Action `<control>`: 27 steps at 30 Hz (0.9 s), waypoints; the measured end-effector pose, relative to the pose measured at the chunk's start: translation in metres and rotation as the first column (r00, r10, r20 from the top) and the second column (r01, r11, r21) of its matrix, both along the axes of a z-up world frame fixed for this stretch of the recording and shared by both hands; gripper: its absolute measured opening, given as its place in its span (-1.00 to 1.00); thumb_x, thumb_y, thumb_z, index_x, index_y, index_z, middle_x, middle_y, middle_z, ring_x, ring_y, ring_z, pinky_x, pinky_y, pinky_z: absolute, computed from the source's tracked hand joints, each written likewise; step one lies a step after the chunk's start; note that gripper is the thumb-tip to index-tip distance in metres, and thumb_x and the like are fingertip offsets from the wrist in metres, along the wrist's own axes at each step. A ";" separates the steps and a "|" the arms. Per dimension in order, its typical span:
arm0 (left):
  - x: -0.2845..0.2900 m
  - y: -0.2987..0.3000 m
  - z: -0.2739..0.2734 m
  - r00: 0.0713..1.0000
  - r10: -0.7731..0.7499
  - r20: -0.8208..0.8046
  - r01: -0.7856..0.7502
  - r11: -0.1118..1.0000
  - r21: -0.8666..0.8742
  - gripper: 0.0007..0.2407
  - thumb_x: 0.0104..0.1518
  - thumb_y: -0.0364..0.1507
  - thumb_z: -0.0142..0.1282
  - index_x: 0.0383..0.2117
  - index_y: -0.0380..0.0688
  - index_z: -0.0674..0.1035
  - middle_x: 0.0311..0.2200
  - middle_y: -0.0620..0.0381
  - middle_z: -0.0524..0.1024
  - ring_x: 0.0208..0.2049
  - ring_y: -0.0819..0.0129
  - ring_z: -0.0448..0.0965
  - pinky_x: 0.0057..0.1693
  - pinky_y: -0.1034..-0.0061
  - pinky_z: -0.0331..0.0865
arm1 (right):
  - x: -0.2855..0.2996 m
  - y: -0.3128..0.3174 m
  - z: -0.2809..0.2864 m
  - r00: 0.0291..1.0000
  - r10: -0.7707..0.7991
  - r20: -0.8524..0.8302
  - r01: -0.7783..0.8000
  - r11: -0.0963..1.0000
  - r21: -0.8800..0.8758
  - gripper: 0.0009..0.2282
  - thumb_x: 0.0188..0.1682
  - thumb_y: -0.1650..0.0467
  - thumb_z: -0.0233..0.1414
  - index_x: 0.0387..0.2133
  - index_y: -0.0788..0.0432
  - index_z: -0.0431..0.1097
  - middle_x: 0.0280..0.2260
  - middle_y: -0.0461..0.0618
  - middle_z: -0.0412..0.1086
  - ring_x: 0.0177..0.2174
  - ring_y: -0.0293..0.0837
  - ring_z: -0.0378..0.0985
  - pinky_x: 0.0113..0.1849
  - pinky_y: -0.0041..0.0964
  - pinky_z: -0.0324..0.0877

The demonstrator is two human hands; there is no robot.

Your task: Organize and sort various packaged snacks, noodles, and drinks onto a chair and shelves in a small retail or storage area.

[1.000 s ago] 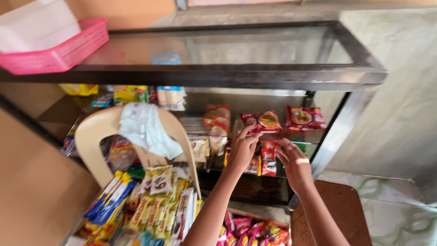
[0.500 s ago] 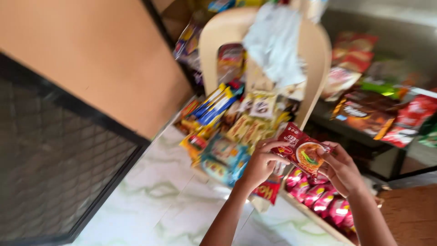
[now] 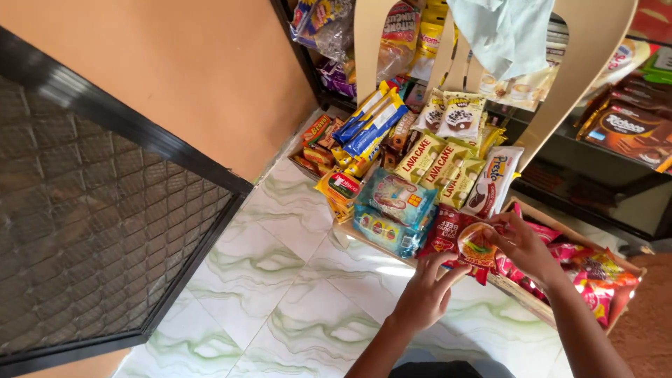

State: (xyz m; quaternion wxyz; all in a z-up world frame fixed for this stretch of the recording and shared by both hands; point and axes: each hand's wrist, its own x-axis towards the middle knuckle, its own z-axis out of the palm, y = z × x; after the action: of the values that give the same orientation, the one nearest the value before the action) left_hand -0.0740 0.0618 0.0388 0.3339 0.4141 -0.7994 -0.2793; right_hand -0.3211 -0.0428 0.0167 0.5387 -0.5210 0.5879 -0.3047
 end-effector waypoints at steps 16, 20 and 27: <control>-0.007 -0.001 0.005 0.984 0.032 0.176 0.004 0.980 -0.199 -0.43 0.06 -0.64 0.16 0.29 -0.26 0.29 0.24 -0.16 0.19 0.31 -0.11 0.24 0.43 -0.07 0.11 | 0.025 0.042 0.041 0.912 -0.187 -0.366 0.020 0.909 -0.416 -0.62 -0.02 0.31 0.12 0.08 0.08 0.28 0.05 0.26 0.22 -0.36 0.09 0.66 -0.35 -0.08 0.56; -0.032 -0.005 0.013 0.989 0.082 0.127 -0.057 0.980 -0.190 -0.49 0.14 -0.61 0.11 0.28 -0.28 0.28 0.26 -0.20 0.16 0.27 -0.21 0.22 0.33 0.03 0.23 | 0.006 0.045 0.059 0.793 -0.309 -0.526 0.045 0.890 -0.454 -0.55 -0.03 0.32 0.16 0.13 0.10 0.25 0.15 0.31 0.12 -0.29 0.31 0.53 -0.30 0.08 0.49; -0.167 -0.070 0.071 0.999 0.004 0.040 0.012 0.928 -0.373 -0.47 0.20 -0.59 0.08 0.33 -0.40 0.22 0.29 -0.21 0.22 0.27 -0.11 0.28 0.35 0.08 0.21 | -0.084 0.029 0.082 0.810 -0.405 -0.423 -0.039 0.683 -0.729 -0.58 -0.11 0.44 0.13 0.07 0.09 0.31 0.18 0.29 0.11 0.13 0.35 0.19 0.11 0.14 0.23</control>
State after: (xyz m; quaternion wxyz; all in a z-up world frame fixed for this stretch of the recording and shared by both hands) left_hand -0.2409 -0.0079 0.1102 0.3898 0.3469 -0.8454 -0.1144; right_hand -0.4047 -0.0140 0.0989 0.0666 -0.6868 0.6054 -0.3968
